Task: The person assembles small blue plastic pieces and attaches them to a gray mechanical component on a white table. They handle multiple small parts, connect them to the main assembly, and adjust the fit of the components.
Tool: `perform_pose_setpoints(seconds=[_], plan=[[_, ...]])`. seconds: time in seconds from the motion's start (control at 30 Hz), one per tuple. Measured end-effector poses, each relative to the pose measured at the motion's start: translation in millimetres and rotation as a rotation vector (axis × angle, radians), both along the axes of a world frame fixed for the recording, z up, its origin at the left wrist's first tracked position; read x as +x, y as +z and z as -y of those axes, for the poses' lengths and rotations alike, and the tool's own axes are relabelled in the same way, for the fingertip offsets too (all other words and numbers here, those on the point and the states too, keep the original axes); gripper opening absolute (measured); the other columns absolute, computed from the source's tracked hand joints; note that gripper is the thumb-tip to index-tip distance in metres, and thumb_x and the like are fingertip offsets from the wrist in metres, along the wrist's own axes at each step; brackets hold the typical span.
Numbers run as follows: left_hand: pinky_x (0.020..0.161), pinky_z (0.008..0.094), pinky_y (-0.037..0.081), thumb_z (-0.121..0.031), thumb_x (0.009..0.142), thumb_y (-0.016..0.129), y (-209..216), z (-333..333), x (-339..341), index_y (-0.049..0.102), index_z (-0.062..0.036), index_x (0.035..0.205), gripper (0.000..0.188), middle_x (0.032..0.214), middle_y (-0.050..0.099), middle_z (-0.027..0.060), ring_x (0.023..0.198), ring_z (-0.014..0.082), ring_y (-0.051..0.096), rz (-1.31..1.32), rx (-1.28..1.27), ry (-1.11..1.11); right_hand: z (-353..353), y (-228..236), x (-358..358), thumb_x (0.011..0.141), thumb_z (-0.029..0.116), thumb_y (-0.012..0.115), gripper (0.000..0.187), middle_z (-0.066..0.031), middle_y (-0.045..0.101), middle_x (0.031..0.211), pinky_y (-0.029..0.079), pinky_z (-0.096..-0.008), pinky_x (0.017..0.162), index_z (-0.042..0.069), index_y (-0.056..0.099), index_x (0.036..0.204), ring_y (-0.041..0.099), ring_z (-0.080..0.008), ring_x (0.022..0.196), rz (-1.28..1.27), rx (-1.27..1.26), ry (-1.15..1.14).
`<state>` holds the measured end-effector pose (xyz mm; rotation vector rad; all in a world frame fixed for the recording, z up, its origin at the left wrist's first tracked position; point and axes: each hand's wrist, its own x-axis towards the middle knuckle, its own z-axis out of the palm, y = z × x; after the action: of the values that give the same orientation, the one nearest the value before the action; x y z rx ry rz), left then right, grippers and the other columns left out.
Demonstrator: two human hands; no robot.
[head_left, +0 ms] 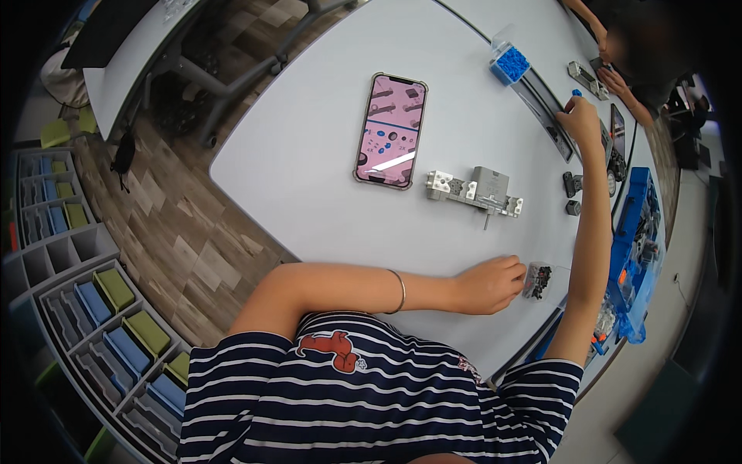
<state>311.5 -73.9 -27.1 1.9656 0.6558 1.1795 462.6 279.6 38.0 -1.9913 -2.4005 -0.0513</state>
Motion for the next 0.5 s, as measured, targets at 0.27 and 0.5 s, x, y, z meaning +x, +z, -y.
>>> perform_pose_setpoints(seconds=[0.27,0.5], plan=[[0.091,0.0416,0.051,-0.010,0.088,0.068,1.0,-0.4,0.5,0.066,-0.0017,0.088,0.009,0.106,0.060,0.0117,0.105,0.0299,0.056,-0.002,-0.010,0.011,52.2,58.7,-9.8,0.083,0.016,0.078,0.025,-0.0131,0.072,0.078,0.054,-0.0341,0.069,0.000,0.072,0.101,0.069,-0.0194,0.071,-0.182,0.001,0.093],[0.090,0.0422,0.051,-0.011,0.086,0.069,-1.3,0.8,2.0,0.066,-0.0020,0.088,0.009,0.106,0.060,0.0117,0.104,0.0304,0.056,-0.004,-0.006,0.010,222.4,98.9,-20.2,0.083,0.001,0.078,0.024,-0.0109,0.069,0.091,0.053,-0.0317,0.077,-0.004,0.069,0.105,0.064,-0.0177,0.079,-0.338,-0.084,0.194]])
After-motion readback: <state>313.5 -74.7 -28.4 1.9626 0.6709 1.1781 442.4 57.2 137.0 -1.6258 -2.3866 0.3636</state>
